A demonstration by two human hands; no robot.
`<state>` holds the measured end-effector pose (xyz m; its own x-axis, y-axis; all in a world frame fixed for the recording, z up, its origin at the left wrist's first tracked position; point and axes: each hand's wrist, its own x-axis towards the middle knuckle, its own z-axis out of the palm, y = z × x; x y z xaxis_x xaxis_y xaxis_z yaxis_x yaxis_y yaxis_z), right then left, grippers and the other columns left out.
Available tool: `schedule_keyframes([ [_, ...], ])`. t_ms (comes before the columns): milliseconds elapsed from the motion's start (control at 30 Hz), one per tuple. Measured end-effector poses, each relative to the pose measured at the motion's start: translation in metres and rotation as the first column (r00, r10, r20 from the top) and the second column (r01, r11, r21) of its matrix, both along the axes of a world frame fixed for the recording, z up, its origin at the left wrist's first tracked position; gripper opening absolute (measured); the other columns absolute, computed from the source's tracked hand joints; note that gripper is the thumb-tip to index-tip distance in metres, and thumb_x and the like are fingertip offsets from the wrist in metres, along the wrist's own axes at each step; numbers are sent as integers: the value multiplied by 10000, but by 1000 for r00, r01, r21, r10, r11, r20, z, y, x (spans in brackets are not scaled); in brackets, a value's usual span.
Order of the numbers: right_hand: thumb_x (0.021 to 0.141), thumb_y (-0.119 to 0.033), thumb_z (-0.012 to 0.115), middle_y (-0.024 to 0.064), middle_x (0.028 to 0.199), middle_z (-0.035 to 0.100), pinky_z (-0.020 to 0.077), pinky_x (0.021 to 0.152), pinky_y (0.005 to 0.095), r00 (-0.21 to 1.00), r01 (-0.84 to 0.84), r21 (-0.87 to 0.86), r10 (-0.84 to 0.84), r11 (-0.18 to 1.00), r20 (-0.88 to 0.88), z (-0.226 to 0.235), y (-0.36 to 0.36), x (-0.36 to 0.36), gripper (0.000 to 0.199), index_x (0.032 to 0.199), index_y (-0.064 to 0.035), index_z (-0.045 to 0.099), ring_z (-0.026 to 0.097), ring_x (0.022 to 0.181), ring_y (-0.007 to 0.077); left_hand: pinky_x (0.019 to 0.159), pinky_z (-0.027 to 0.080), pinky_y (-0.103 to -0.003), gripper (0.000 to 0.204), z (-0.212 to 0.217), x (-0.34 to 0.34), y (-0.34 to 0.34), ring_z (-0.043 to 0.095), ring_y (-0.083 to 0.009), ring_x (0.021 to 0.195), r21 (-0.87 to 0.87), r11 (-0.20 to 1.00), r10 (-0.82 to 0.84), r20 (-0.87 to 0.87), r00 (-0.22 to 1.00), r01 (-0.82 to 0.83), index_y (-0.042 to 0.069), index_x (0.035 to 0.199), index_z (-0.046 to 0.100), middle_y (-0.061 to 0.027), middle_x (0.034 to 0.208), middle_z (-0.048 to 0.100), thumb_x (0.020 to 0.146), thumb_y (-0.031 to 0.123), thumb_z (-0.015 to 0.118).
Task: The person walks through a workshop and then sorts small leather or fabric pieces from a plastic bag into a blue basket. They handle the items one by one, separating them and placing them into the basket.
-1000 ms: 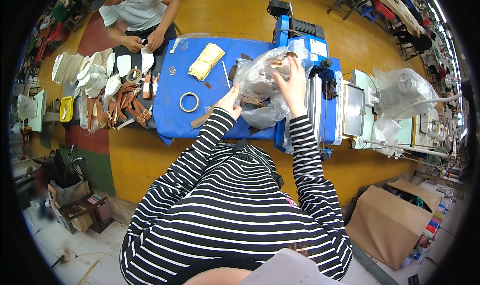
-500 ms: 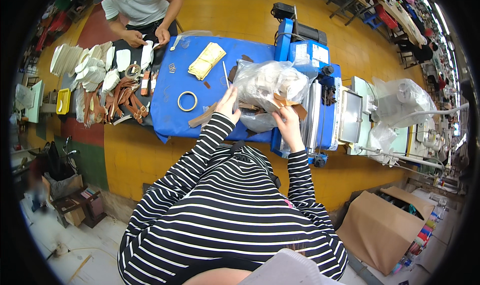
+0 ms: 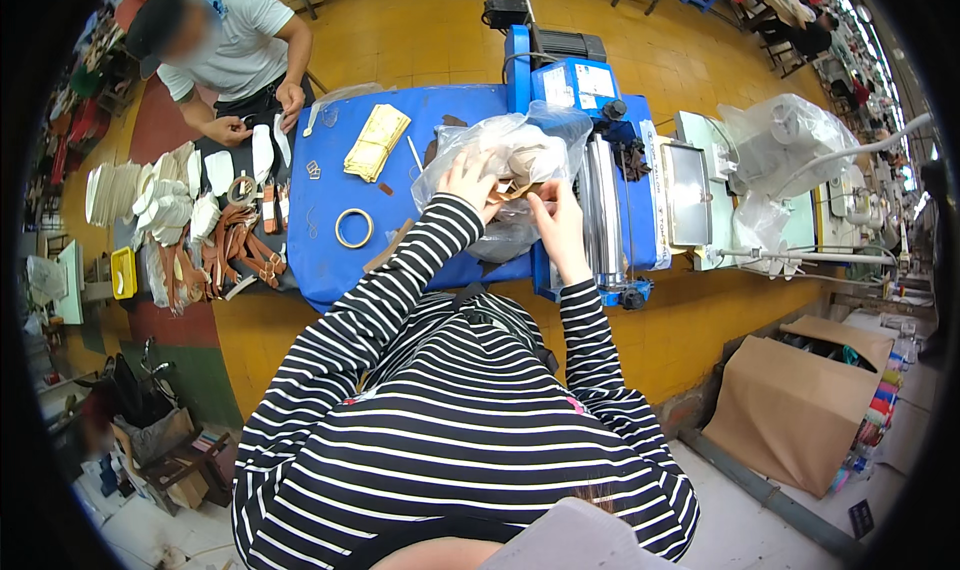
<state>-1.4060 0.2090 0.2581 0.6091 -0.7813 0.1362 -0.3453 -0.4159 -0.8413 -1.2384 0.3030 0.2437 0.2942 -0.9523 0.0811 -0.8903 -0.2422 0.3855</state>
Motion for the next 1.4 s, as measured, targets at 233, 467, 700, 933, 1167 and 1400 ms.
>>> schedule_keyframes([
  [233,737,-179,736,123,985,515,492,723,388,959,-168,-339,74,926,-273,16,-8,8,223,929,-91,664,603,784,297,1029,381,-482,621,-16,-4,2,369,-432,1250,-22,991,113,-401,909,-133,159,1231,493,-197,1428,275,650,47,678],
  [467,825,-115,689,65,797,581,453,624,276,957,240,-25,-233,970,175,23,-38,-9,136,812,14,650,575,679,153,958,430,-416,405,-5,1,3,513,-328,1078,-258,938,-236,14,972,232,112,1029,605,-104,1200,532,643,-11,609],
  [700,847,-114,654,157,754,641,478,623,306,957,286,-254,-288,924,29,15,-50,11,159,865,44,644,629,669,201,717,534,-446,435,17,-11,-30,669,-335,757,352,936,29,-113,993,13,49,984,679,-207,824,678,894,388,421],
  [933,874,-180,578,202,758,652,523,671,371,953,233,40,-220,972,-208,-55,-89,30,233,885,43,646,681,749,282,770,534,-408,538,10,-19,-43,672,-303,864,555,825,30,-227,973,104,5,1063,649,-209,954,676,810,464,527],
  [1167,802,-278,646,179,797,676,536,696,414,752,-8,-314,-202,949,-628,-64,-94,29,261,836,-22,682,680,774,298,783,482,-383,425,-48,11,-2,635,-311,851,246,946,319,-609,727,-209,35,872,675,-177,880,671,820,450,600],
  [1400,831,-320,634,168,1131,602,504,834,410,753,-327,-382,-6,865,-658,-1,-48,39,355,1001,-10,667,617,957,314,723,444,-347,412,-52,9,37,562,-266,783,48,978,195,-542,817,-202,-7,818,648,-122,825,560,670,364,748],
])
